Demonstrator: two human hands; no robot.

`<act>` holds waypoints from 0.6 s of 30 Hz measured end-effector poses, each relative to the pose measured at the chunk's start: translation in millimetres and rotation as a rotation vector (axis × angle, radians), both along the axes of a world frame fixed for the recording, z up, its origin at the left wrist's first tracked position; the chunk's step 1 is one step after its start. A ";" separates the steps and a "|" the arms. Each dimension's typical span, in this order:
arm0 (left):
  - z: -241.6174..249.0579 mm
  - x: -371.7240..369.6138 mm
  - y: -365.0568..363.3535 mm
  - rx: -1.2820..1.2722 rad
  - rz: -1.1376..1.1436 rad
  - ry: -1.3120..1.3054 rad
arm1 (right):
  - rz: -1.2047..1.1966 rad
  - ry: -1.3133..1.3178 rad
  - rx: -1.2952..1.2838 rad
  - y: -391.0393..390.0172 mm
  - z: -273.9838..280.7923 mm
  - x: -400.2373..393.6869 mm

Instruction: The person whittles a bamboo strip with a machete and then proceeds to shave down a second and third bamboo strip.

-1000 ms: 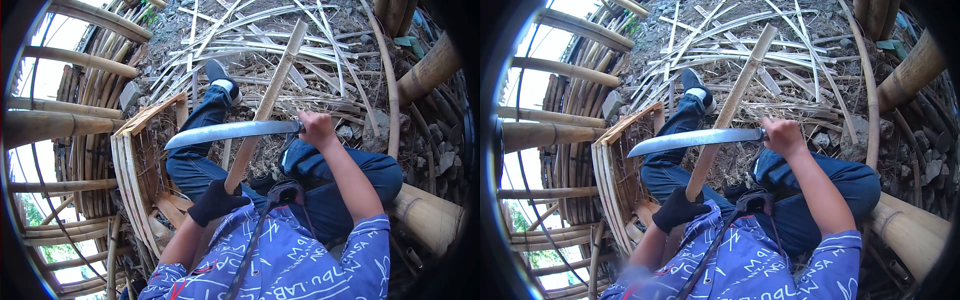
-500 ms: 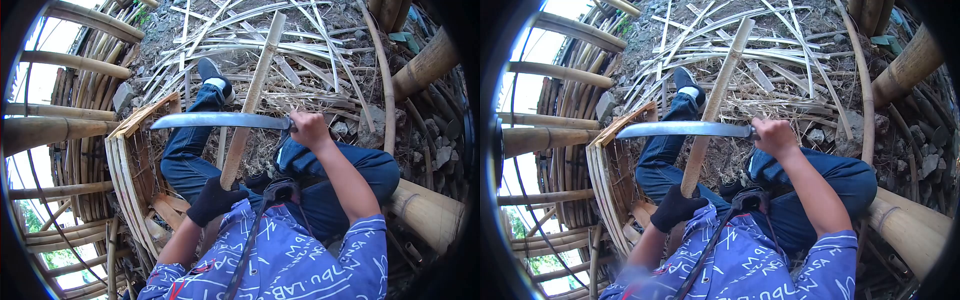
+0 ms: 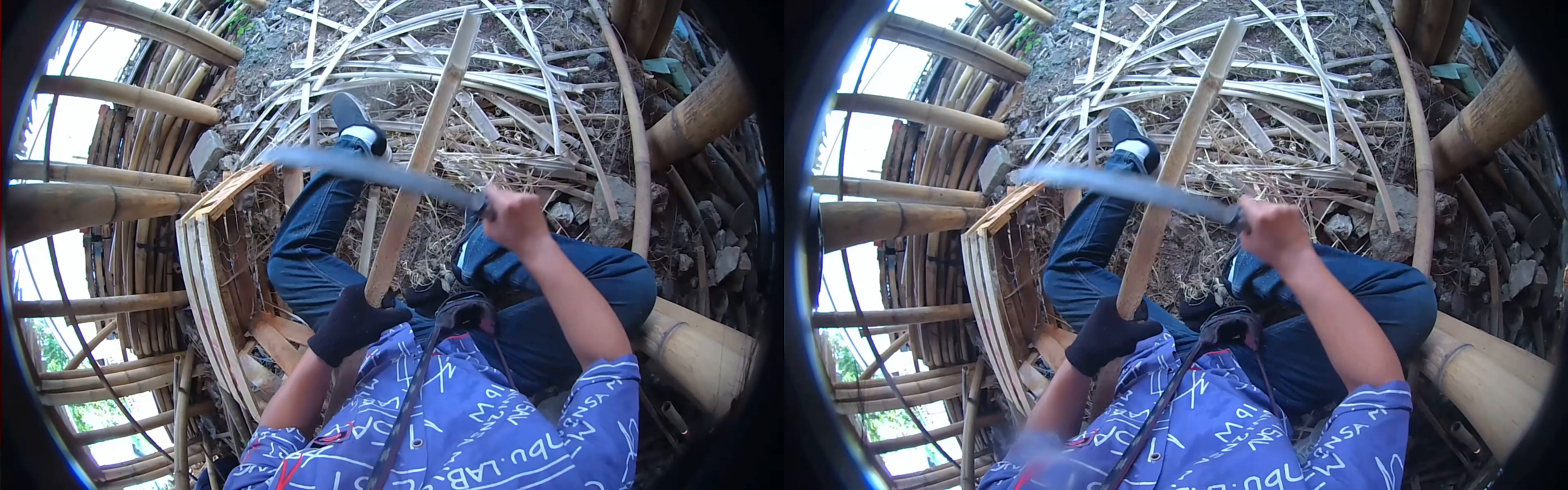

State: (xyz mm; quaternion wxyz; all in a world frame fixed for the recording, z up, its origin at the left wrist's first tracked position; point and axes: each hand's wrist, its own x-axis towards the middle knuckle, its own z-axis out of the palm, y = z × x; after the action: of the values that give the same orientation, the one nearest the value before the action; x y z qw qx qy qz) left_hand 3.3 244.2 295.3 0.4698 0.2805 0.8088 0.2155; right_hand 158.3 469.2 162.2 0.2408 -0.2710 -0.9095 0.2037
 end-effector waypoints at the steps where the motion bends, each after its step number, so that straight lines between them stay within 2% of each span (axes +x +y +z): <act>1: 3.8 -1.7 4.3 -0.012 -0.006 -0.008 | 0.022 -0.057 -0.012 -12.2 8.3 -4.6; 3: 1.0 -1.2 0.3 -0.033 -0.010 -0.016 | 0.050 -0.055 0.016 -6.5 2.1 -6.3; 5: -10.7 -2.7 -10.2 0.187 -0.114 0.129 | 0.058 -0.034 0.031 9.1 -10.2 -6.4; 6: -5.3 -2.9 -9.2 0.183 -0.113 0.134 | 0.059 -0.029 0.027 16.5 -13.3 -7.1; 8: 8.3 -1.7 -3.8 -0.004 -0.115 0.130 | -0.174 -0.122 -0.006 25.2 -16.4 -6.6; 10: -0.9 -0.9 -6.6 0.038 -0.110 0.132 | -0.197 -0.049 -0.017 22.3 -4.0 -5.5; 12: -5.4 0.5 -5.7 0.071 -0.099 0.126 | -0.106 0.038 -0.125 2.5 9.5 -4.4; 14: -5.3 0.9 -2.1 0.100 -0.069 0.116 | -0.047 0.095 -0.114 -3.9 8.7 -4.3; 16: -4.6 2.6 -3.9 0.092 -0.072 0.124 | 0.015 -0.041 -0.053 5.8 10.0 -3.5; 18: -4.1 3.3 -6.2 0.094 -0.082 0.138 | -0.035 -0.080 -0.020 22.7 -0.5 -5.6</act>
State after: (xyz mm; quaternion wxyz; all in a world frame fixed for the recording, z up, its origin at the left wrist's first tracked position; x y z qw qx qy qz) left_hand 6.6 237.9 291.2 0.4079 0.3494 0.8160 0.2137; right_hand 152.6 491.9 161.7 0.2051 -0.2972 -0.9114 0.1974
